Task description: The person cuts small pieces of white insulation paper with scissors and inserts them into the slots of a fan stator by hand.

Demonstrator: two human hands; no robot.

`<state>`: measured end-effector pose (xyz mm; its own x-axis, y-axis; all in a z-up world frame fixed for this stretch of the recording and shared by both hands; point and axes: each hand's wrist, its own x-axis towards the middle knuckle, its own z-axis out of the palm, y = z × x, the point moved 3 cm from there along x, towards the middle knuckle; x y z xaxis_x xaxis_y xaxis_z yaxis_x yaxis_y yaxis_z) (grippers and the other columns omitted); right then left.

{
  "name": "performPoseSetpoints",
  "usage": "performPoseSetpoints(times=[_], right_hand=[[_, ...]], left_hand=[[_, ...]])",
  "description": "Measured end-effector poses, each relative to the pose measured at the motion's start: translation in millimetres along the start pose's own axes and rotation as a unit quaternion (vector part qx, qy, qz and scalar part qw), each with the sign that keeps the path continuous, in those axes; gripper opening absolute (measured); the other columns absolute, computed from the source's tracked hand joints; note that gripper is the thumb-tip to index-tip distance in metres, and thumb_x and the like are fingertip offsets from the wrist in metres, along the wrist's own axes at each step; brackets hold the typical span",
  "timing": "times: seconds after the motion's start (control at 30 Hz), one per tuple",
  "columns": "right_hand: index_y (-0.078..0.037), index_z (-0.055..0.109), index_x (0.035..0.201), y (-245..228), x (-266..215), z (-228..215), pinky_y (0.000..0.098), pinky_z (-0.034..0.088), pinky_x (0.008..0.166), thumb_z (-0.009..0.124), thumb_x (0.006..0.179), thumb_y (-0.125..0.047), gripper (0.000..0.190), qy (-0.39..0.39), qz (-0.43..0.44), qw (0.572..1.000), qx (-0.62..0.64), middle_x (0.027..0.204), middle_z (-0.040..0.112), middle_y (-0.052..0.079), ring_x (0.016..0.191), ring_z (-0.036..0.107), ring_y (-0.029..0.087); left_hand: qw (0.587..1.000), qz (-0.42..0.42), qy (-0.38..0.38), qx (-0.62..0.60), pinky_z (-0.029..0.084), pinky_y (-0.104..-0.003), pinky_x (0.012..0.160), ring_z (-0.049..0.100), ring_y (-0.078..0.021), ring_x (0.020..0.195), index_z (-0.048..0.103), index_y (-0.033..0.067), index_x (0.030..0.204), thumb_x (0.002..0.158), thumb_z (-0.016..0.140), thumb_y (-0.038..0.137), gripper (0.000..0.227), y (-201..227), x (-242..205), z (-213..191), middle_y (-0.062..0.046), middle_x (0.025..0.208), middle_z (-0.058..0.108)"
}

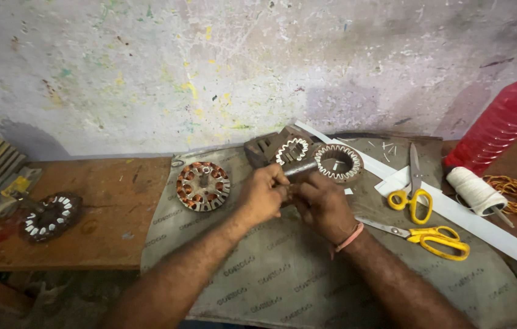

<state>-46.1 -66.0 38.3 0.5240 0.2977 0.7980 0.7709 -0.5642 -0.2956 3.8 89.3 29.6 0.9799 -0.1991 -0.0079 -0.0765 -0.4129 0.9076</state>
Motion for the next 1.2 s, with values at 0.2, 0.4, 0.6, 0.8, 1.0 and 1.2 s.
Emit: performPoseSetpoints(times=[0.2, 0.4, 0.6, 0.8, 1.0, 1.2], right_hand=[[-0.002, 0.074, 0.090, 48.5, -4.9, 19.2, 0.0325, 0.054, 0.063, 0.084, 0.076, -0.007, 0.018, 0.079, 0.236, 0.967, 0.052, 0.081, 0.069, 0.009, 0.070, 0.067, 0.019], [-0.001, 0.074, 0.091, 71.3, -7.2, 56.4, 0.0275, 0.056, 0.068, 0.084, 0.077, -0.010, 0.019, 0.195, 0.369, 0.885, 0.208, 0.082, 0.075, 0.007, 0.072, 0.068, 0.012], [0.002, 0.073, 0.085, 60.8, 3.1, 59.2, 0.0291, 0.053, 0.063, 0.083, 0.077, -0.008, 0.016, 0.224, 0.423, 0.868, 0.130, 0.073, 0.072, 0.007, 0.066, 0.064, 0.013], [0.003, 0.071, 0.083, 51.9, 11.4, 58.2, 0.0329, 0.052, 0.049, 0.078, 0.080, -0.009, 0.014, 0.245, 0.478, 0.816, 0.213, 0.070, 0.070, 0.007, 0.056, 0.063, 0.013], [0.002, 0.073, 0.079, 40.1, 20.9, 44.2, 0.0328, 0.054, 0.051, 0.077, 0.078, -0.009, 0.012, 0.222, 0.443, 0.863, 0.103, 0.065, 0.071, 0.009, 0.053, 0.065, 0.015], [0.002, 0.075, 0.080, 36.8, 27.0, 41.5, 0.0315, 0.057, 0.056, 0.075, 0.078, -0.009, 0.012, 0.210, 0.452, 0.864, 0.074, 0.066, 0.073, 0.012, 0.055, 0.071, 0.017]], left_hand=[[0.981, 0.132, 0.136, 0.046, 0.048, -0.026, 0.045, 0.067, -0.0105, 0.060, 0.070, 0.0087, 0.099, 0.093, 0.067, 0.008, 0.007, -31.5, 8.4, -9.5, -0.003, 0.082, 0.074], [0.937, 0.214, 0.242, -0.133, 0.049, -0.023, 0.056, 0.062, -0.0075, 0.062, 0.068, 0.0027, 0.094, 0.093, 0.069, 0.005, 0.003, -75.0, 26.3, 2.5, -0.002, 0.076, 0.070], [0.924, 0.249, 0.250, -0.145, 0.049, -0.024, 0.059, 0.060, -0.0070, 0.065, 0.067, 0.0003, 0.095, 0.095, 0.067, 0.004, 0.003, -88.0, 33.8, 12.5, -0.001, 0.075, 0.067], [0.903, 0.316, 0.253, -0.146, 0.052, -0.023, 0.070, 0.063, -0.0072, 0.077, 0.067, -0.0019, 0.099, 0.095, 0.064, -0.002, 0.005, -101.4, 36.4, 17.5, -0.003, 0.084, 0.069], [0.921, 0.268, 0.228, -0.165, 0.052, -0.023, 0.068, 0.064, -0.0072, 0.075, 0.067, -0.0017, 0.099, 0.094, 0.064, -0.003, 0.006, -111.9, 38.8, 21.4, -0.003, 0.083, 0.070], [0.920, 0.283, 0.244, -0.117, 0.054, -0.024, 0.072, 0.068, -0.0092, 0.079, 0.066, 0.0005, 0.098, 0.093, 0.065, -0.002, 0.006, -104.9, 32.4, 19.2, -0.004, 0.084, 0.072]])
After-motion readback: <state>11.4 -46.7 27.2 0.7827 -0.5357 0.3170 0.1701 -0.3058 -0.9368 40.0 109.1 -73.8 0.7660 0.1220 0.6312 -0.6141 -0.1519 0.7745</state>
